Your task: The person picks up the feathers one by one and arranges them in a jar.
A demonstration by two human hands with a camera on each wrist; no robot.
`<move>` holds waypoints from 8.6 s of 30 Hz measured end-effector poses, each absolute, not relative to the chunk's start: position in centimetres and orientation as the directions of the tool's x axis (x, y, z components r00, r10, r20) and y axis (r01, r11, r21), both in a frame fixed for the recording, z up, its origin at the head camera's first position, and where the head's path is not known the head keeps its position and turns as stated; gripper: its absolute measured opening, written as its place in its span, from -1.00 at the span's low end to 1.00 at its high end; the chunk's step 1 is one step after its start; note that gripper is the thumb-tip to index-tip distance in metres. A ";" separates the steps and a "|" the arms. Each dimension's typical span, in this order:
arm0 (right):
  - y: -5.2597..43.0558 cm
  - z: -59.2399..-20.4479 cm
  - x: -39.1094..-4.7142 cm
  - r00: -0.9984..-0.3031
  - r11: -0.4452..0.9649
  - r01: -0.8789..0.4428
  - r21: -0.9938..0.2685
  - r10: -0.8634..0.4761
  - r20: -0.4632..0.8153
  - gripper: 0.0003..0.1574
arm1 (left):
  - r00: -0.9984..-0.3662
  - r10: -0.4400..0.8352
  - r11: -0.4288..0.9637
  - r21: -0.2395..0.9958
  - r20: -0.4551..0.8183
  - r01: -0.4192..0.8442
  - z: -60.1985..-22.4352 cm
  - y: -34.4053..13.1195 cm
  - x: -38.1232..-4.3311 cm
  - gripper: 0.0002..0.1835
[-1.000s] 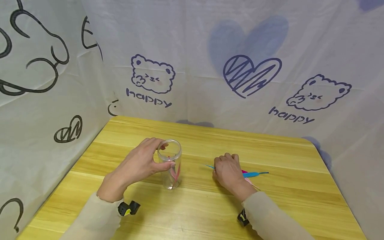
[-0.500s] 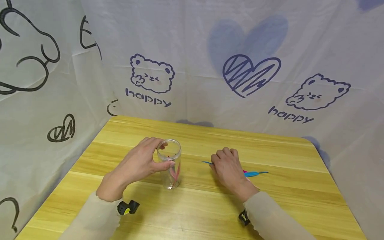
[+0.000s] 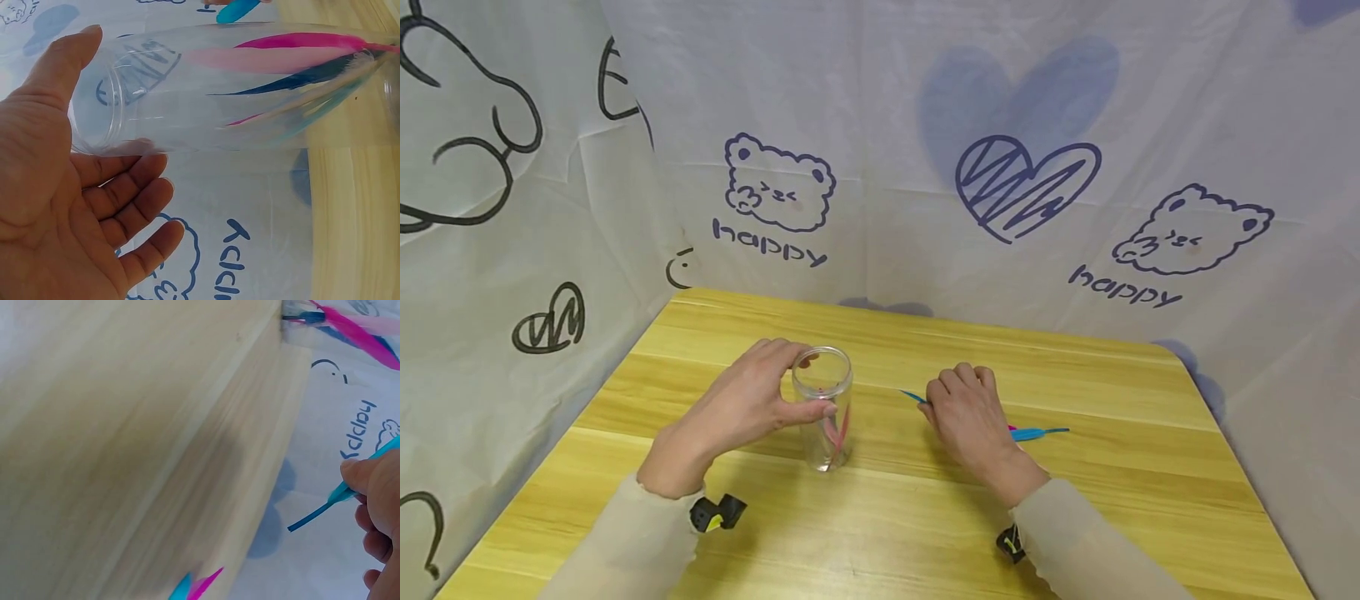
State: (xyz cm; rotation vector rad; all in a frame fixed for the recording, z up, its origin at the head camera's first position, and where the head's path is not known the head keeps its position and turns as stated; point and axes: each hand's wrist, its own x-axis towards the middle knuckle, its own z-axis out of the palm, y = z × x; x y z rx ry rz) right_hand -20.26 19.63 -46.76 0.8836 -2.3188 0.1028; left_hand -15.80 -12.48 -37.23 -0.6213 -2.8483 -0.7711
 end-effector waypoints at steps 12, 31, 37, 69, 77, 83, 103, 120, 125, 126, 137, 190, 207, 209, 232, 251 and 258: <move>19.1 -44.5 -19.5 -0.559 0.783 -0.602 0.159 -0.555 0.616 -0.68 | -0.885 0.376 0.778 0.426 0.273 0.462 -36.9 -12.8 -15.9 -0.23; 16.4 -38.4 -18.9 -0.523 0.739 -0.671 0.057 -0.526 0.671 -0.72 | -0.850 0.430 0.814 0.277 0.304 0.511 -35.8 -12.7 -16.3 -0.29; 14.6 -36.2 -18.8 -0.478 0.719 -0.691 0.071 -0.529 0.701 -0.68 | -0.859 0.425 0.813 0.297 0.285 0.501 -35.8 -12.9 -16.2 -0.30; 7.3 -33.0 -18.1 -0.457 0.602 -0.794 -0.091 -0.490 0.742 -0.73 | -0.865 0.424 0.795 0.347 0.269 0.497 -36.3 -13.1 -16.3 -0.27; 7.6 -33.5 -18.0 -0.460 0.613 -0.786 -0.080 -0.492 0.739 -0.68 | -0.861 0.426 0.796 0.337 0.279 0.503 -36.3 -13.0 -16.3 -0.35; 7.9 -33.8 -18.0 -0.469 0.620 -0.780 -0.082 -0.493 0.733 -0.69 | -0.861 0.427 0.791 0.348 0.275 0.503 -36.3 -13.0 -16.3 -0.36; 18.9 -37.5 -18.9 -0.608 0.778 -0.628 -0.031 -0.465 0.644 -0.79 | -0.878 0.406 0.807 0.351 0.254 0.475 -36.2 -12.7 -16.2 -0.25; 29.9 -45.1 -19.3 -0.754 0.854 -0.512 0.093 -0.499 0.428 -0.75 | -0.877 0.407 0.804 0.356 0.256 0.477 -36.3 -12.9 -16.3 -0.26; 31.1 -46.5 -19.2 -0.813 0.867 -0.491 0.086 -0.491 0.312 -0.71 | -0.875 0.408 0.803 0.355 0.260 0.479 -36.3 -12.9 -16.3 -0.27; 31.3 -46.6 -19.2 -0.824 0.869 -0.487 0.082 -0.489 0.288 -0.71 | -0.875 0.407 0.803 0.356 0.260 0.479 -36.3 -12.9 -16.3 -0.27; 32.5 -48.1 -19.7 -0.854 0.872 -0.487 0.050 -0.487 0.185 -0.85 | -0.884 0.400 0.808 0.362 0.240 0.464 -36.2 -12.9 -16.2 -0.26; 34.6 -48.9 -19.0 -0.938 0.970 -0.243 0.009 -0.238 0.252 -0.75 | -0.880 0.405 0.802 0.366 0.247 0.472 -36.3 -12.9 -16.3 -0.28; 33.8 -48.5 -19.7 -0.981 0.987 -0.161 -0.019 -0.158 0.115 -0.59 | -0.883 0.409 0.801 0.374 0.231 0.468 -36.1 -12.8 -16.2 -0.28; 33.6 -48.3 -19.9 -0.985 0.987 -0.157 -0.041 -0.153 0.080 -0.63 | -0.883 0.410 0.801 0.372 0.230 0.469 -36.1 -12.7 -16.2 -0.28; 32.6 -47.8 -20.5 -0.956 0.959 -0.282 -0.029 -0.279 0.088 -0.88 | -0.886 0.410 0.799 0.384 0.217 0.463 -36.1 -12.7 -16.0 -0.27; 33.1 -48.4 -20.6 -0.870 0.934 -0.346 0.093 -0.356 0.339 -0.75 | -0.887 0.407 0.800 0.384 0.218 0.462 -36.0 -12.7 -16.0 -0.29; 32.8 -47.5 -20.6 -0.800 0.916 -0.392 0.085 -0.385 0.461 -0.75 | -0.889 0.406 0.799 0.390 0.212 0.458 -36.0 -12.6 -16.1 -0.28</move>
